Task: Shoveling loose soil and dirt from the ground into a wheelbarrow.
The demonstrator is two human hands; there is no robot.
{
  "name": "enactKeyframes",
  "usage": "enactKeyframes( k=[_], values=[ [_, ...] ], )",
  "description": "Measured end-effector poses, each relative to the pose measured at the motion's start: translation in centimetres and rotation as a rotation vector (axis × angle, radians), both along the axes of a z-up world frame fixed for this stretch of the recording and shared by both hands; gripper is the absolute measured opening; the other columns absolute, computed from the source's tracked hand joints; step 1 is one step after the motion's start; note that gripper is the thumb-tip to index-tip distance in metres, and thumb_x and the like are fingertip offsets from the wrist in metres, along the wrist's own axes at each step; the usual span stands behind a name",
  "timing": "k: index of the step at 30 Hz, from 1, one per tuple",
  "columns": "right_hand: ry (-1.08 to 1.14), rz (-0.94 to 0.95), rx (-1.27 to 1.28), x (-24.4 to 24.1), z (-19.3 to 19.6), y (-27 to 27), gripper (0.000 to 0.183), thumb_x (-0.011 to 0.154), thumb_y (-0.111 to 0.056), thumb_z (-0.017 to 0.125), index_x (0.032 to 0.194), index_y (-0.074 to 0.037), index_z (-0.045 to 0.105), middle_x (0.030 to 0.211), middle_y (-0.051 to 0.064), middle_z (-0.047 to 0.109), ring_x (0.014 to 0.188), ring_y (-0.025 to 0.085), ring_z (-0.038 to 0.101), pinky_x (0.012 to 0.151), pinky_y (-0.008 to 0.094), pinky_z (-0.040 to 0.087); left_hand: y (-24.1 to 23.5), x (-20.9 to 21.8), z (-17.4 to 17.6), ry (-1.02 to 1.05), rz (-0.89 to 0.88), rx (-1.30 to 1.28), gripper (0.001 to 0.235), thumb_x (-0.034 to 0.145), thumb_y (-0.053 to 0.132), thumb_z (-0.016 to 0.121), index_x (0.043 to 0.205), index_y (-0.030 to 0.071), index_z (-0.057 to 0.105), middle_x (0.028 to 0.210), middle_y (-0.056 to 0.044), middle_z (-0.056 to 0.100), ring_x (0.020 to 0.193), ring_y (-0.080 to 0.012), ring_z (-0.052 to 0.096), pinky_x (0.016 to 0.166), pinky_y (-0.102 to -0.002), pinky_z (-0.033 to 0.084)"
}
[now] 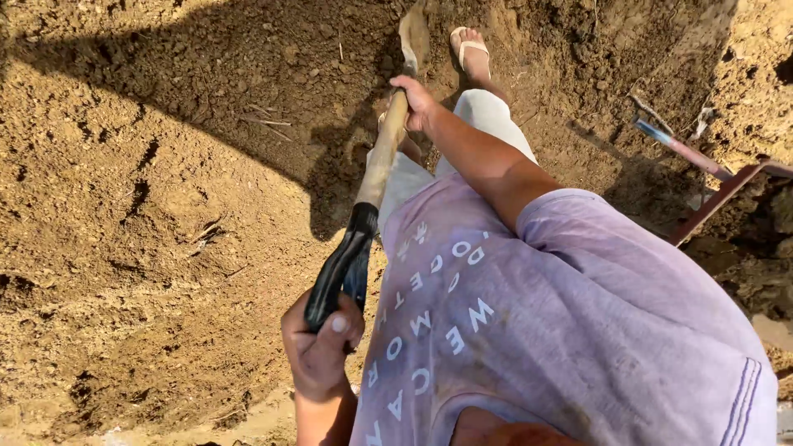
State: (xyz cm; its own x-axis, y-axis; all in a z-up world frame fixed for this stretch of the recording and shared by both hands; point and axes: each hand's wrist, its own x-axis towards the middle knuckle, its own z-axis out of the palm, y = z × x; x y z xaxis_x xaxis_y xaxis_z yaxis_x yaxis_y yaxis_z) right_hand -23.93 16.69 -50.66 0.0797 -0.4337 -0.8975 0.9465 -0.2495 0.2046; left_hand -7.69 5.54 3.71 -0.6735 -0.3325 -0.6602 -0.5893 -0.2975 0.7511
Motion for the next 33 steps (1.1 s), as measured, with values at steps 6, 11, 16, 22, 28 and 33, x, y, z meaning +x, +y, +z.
enactKeyframes(
  k=[6,11,16,22,28,33],
  values=[
    [0.028,-0.033,-0.082,-3.9,-7.9,4.3,0.014,0.086,-0.018,0.060,0.091,-0.005,0.058,0.078,0.013,0.065,0.067,0.028,0.065,0.066,0.042,0.062,2.0,0.7,-4.7,0.268,0.808,0.418,0.042,0.104,0.042,0.067,0.078,0.012,0.053,0.060,0.001,0.051,0.045,-0.0121,0.043,0.043,-0.027,0.036],
    [0.125,-0.003,0.328,-2.2,-13.6,7.4,0.009,0.090,-0.008,0.060,0.082,-0.004,0.060,0.066,0.011,0.059,0.054,0.025,0.061,0.050,0.043,0.056,3.1,2.6,-9.3,-0.208,1.097,0.274,0.042,0.103,0.050,0.055,0.082,0.014,0.055,0.057,0.001,0.050,0.044,-0.0117,0.045,0.042,-0.026,0.039],
    [0.139,0.151,0.425,-0.7,-17.4,9.1,0.010,0.093,-0.004,0.065,0.084,-0.001,0.061,0.067,0.011,0.061,0.054,0.024,0.061,0.048,0.041,0.055,7.1,5.7,-13.4,-0.484,1.333,0.185,0.043,0.102,0.052,0.049,0.082,0.014,0.053,0.057,0.002,0.044,0.047,-0.0128,0.041,0.043,-0.028,0.037],
    [0.157,0.167,0.335,-3.8,-16.9,10.2,0.010,0.091,-0.004,0.065,0.087,-0.004,0.057,0.071,0.010,0.061,0.056,0.023,0.063,0.050,0.038,0.057,10.6,6.3,-17.4,-0.618,1.341,0.107,0.047,0.102,0.056,0.048,0.079,0.016,0.047,0.057,0.002,0.036,0.048,-0.0139,0.035,0.044,-0.030,0.032],
    [0.252,0.365,0.363,-7.9,-12.2,11.0,0.013,0.090,-0.002,0.067,0.085,-0.003,0.055,0.071,0.009,0.059,0.057,0.023,0.062,0.050,0.038,0.056,18.1,16.1,-26.1,-0.624,1.403,0.194,0.048,0.101,0.057,0.049,0.077,0.015,0.043,0.058,0.001,0.037,0.050,-0.0155,0.035,0.046,-0.032,0.032],
    [0.352,0.396,0.281,-10.9,-8.5,9.4,0.012,0.090,0.001,0.069,0.092,-0.002,0.057,0.077,0.009,0.061,0.061,0.020,0.062,0.055,0.035,0.058,20.1,12.9,-24.6,-0.542,1.525,0.229,0.046,0.103,0.055,0.049,0.078,0.016,0.044,0.060,0.001,0.038,0.051,-0.0152,0.036,0.047,-0.032,0.032]
  ],
)
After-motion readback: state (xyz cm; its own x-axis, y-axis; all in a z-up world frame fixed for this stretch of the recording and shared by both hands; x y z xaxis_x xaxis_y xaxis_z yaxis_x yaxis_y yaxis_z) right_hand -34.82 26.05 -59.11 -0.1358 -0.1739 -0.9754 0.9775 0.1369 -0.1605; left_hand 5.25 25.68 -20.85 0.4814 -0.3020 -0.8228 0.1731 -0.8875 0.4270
